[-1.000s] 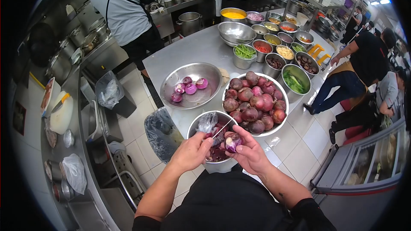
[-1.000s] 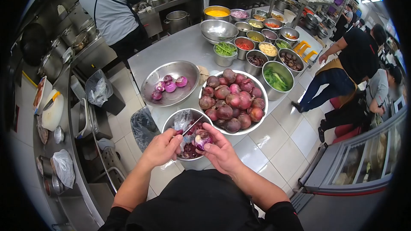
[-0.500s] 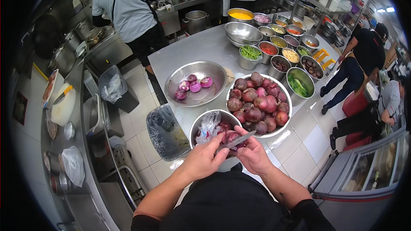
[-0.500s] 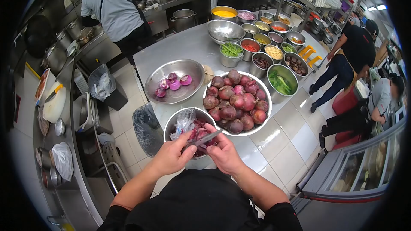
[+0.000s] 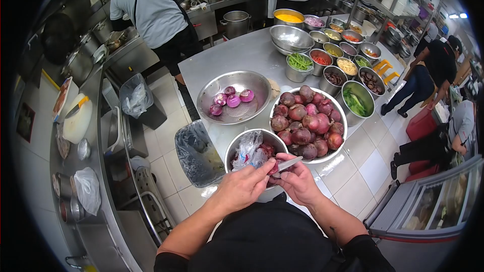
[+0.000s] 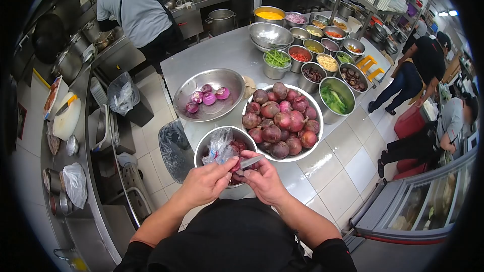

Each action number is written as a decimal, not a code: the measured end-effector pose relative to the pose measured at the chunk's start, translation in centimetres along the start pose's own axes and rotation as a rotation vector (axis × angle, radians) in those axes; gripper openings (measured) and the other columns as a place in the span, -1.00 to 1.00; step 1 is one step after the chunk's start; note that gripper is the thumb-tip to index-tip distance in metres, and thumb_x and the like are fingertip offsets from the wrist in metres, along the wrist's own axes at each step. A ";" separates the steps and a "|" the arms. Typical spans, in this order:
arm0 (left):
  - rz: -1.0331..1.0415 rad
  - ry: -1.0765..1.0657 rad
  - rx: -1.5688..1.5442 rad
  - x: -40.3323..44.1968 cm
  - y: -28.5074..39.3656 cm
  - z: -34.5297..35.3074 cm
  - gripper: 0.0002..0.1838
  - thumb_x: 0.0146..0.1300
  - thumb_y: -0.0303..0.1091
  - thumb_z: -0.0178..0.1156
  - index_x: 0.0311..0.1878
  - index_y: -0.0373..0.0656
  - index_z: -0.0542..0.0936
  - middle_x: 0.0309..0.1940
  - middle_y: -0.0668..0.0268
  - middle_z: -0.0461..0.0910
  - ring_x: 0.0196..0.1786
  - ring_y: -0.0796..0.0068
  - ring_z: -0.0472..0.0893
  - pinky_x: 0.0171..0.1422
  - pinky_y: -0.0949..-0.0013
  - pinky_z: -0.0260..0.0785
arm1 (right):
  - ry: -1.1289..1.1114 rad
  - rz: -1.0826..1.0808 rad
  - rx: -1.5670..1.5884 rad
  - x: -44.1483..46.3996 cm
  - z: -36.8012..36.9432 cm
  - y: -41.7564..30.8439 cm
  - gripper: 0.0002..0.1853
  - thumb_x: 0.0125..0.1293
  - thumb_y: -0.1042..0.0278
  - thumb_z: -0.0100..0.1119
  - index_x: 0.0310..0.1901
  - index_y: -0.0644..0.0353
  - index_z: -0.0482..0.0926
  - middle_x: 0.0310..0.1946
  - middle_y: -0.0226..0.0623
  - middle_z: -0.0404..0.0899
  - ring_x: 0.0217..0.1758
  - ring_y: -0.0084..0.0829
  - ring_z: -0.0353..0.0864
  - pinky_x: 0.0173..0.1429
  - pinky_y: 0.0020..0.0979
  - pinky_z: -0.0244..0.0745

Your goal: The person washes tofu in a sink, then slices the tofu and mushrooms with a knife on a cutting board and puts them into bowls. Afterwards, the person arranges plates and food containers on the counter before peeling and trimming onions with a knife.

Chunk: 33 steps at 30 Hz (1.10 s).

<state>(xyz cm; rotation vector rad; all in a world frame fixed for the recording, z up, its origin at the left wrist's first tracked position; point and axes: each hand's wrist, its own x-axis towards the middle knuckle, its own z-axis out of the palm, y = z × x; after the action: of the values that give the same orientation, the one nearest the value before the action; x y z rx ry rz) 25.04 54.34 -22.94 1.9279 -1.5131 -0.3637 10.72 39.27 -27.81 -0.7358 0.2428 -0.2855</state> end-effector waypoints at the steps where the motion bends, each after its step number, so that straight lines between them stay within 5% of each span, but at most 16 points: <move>1: -0.003 0.003 0.008 0.0 -0.4 0.1 -0.47 0.34 -0.26 0.19 0.38 -0.03 0.44 -0.28 0.11 0.66 -0.33 -0.01 0.66 -0.25 0.03 0.54 | -0.017 -0.003 -0.014 0.0 -0.1 0.0 -0.48 0.39 0.56 0.13 0.36 0.18 0.28 0.18 -0.22 0.48 0.20 -0.35 0.55 0.31 -0.16 0.51; 5: 0.109 0.209 -0.249 0.7 -2.5 1.6 -0.51 0.35 -0.24 0.20 0.34 -0.04 0.48 -0.32 0.14 0.65 -0.35 0.02 0.65 -0.24 0.05 0.54 | -0.015 -0.009 -0.039 0.0 -0.3 0.2 -0.48 0.39 0.57 0.13 0.35 0.20 0.27 0.17 -0.21 0.48 0.19 -0.35 0.56 0.29 -0.20 0.53; 14: -0.029 0.011 -0.029 0.8 -1.0 0.2 -0.53 0.40 -0.23 0.14 0.35 -0.10 0.46 -0.23 0.04 0.68 -0.23 0.01 0.69 -0.08 0.14 0.55 | -0.018 0.004 -0.041 0.3 -0.3 -0.2 -0.45 0.36 0.58 0.17 0.35 0.22 0.26 0.18 -0.24 0.46 0.17 -0.39 0.56 0.32 -0.24 0.51; 17: 0.019 0.122 -0.295 1.0 -2.4 1.2 -0.54 0.41 -0.20 0.14 0.32 -0.11 0.48 -0.31 0.10 0.67 -0.27 0.00 0.68 -0.14 0.14 0.54 | -0.030 -0.047 -0.076 0.5 -0.4 0.0 -0.44 0.35 0.59 0.18 0.36 0.21 0.26 0.19 -0.23 0.45 0.17 -0.40 0.56 0.33 -0.25 0.50; 20: -0.379 -0.089 -0.376 1.3 -0.6 -1.3 -0.52 0.43 -0.20 0.12 0.35 -0.12 0.44 -0.27 0.06 0.68 -0.22 -0.03 0.69 -0.11 0.14 0.53 | -0.012 -0.112 -0.117 0.8 -0.3 0.2 -0.44 0.34 0.61 0.18 0.35 0.21 0.27 0.18 -0.24 0.45 0.17 -0.40 0.55 0.33 -0.28 0.50; 27: 0.051 0.121 -0.129 0.5 -0.5 0.8 -0.46 0.36 -0.23 0.17 0.40 -0.04 0.41 -0.24 0.08 0.67 -0.27 -0.05 0.68 -0.16 0.07 0.55 | 0.039 -0.003 -0.058 0.8 0.2 -0.5 -0.43 0.33 0.65 0.16 0.35 0.20 0.28 0.14 -0.25 0.47 0.17 -0.41 0.54 0.32 -0.28 0.52; 33: -0.035 0.022 -0.060 0.7 -1.7 0.5 -0.61 0.41 -0.24 0.13 0.28 0.04 0.55 -0.31 0.14 0.66 -0.34 0.11 0.67 -0.19 0.15 0.55 | -0.028 -0.095 -0.236 0.8 -0.7 -0.1 -0.47 0.34 0.61 0.15 0.32 0.20 0.30 0.13 -0.23 0.46 0.18 -0.40 0.54 0.30 -0.22 0.54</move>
<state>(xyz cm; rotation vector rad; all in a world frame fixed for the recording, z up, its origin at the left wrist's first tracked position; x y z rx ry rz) 26.23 53.72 -24.26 1.9072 -1.4402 -0.3979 11.23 38.43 -28.34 -0.9857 0.2175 -0.3396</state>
